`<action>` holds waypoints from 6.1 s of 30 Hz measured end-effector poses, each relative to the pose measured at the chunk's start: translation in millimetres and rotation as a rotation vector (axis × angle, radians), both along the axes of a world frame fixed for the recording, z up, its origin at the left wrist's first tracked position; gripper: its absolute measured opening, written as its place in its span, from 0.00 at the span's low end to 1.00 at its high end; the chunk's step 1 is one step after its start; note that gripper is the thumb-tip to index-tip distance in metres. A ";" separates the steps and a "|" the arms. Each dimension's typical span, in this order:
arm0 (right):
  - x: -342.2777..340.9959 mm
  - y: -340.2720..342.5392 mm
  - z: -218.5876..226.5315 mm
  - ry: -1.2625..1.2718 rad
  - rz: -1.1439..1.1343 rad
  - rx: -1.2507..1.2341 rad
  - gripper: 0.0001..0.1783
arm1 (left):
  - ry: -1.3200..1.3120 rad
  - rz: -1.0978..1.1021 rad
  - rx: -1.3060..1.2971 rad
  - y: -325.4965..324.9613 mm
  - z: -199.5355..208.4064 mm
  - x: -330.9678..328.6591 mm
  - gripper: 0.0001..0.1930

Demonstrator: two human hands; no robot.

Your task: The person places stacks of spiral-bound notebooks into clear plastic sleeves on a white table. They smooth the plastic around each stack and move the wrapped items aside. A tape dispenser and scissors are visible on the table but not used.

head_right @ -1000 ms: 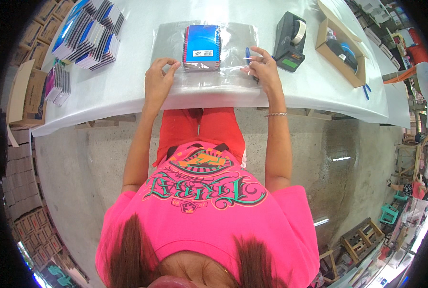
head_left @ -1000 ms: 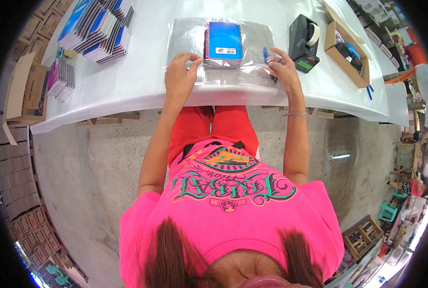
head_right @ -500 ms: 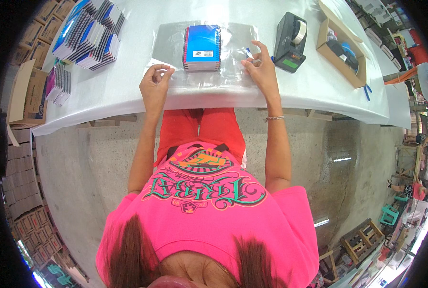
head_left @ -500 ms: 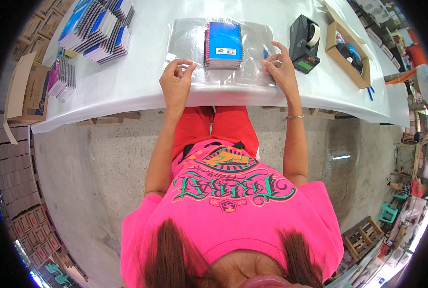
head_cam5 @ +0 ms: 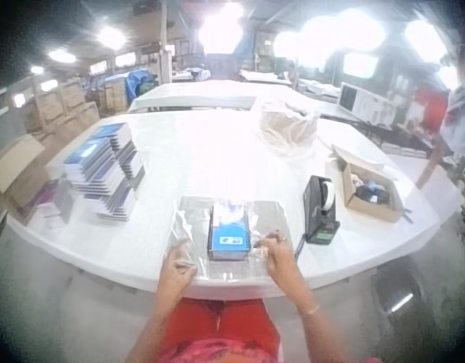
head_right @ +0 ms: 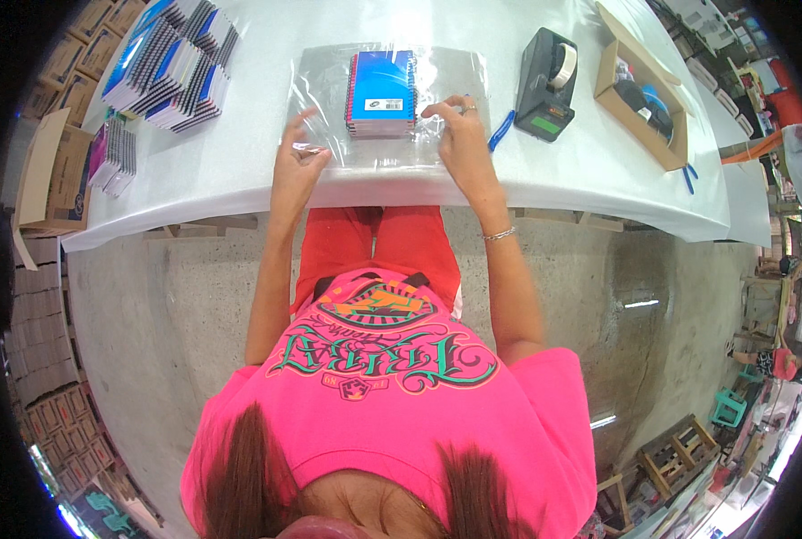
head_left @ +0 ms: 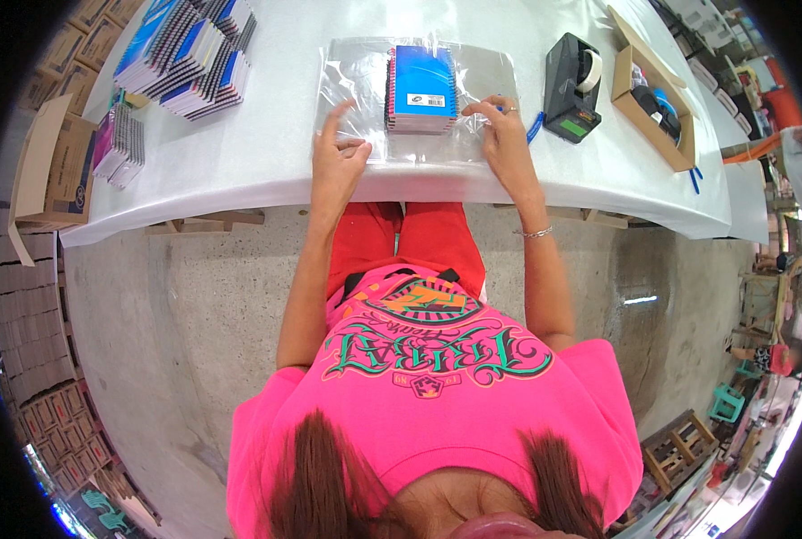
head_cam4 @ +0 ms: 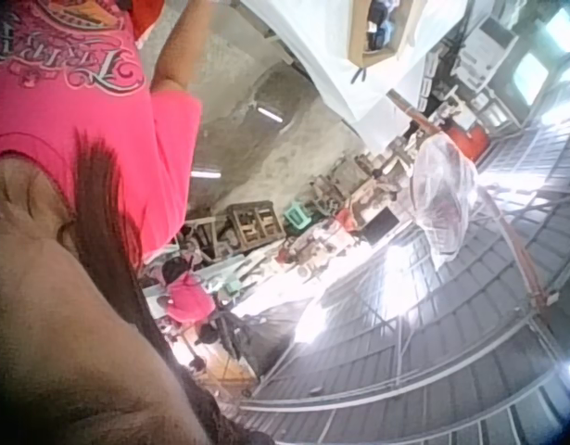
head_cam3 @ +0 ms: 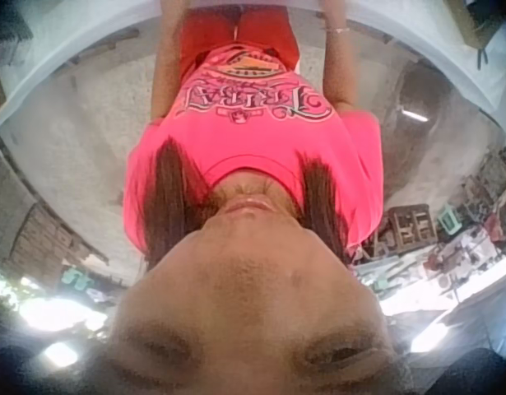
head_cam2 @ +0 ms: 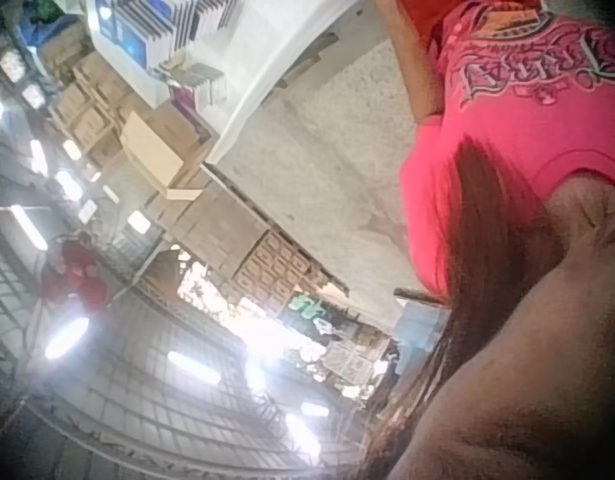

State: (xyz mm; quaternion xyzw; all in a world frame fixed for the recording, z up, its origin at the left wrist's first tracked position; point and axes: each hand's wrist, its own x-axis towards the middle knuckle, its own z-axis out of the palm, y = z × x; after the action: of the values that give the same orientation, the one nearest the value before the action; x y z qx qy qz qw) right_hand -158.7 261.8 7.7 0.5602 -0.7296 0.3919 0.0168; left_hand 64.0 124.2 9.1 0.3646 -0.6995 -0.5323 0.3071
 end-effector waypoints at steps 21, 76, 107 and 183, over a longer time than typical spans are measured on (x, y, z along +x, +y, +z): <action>31.3 -10.7 -33.1 -0.188 -0.032 -0.055 0.24 | -0.462 0.303 -0.682 21.2 -30.9 -59.6 0.30; -80.1 -44.0 34.2 -1.011 0.070 0.234 0.19 | 0.045 -0.380 0.635 -125.1 15.7 -55.9 0.23; 10.9 -117.3 33.5 0.001 -0.197 0.289 0.06 | -0.606 -0.260 -0.654 -70.2 29.5 -129.2 0.13; -179.7 90.8 3.8 -0.210 -0.941 -0.058 0.25 | -0.372 -0.377 -0.549 -98.3 8.8 -87.1 0.30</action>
State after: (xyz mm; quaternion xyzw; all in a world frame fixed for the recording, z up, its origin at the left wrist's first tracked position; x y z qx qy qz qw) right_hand -338.4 352.6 11.6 0.1260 -0.8904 0.4165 0.1339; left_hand -23.1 25.9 17.9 0.2241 -0.9147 -0.2970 0.1579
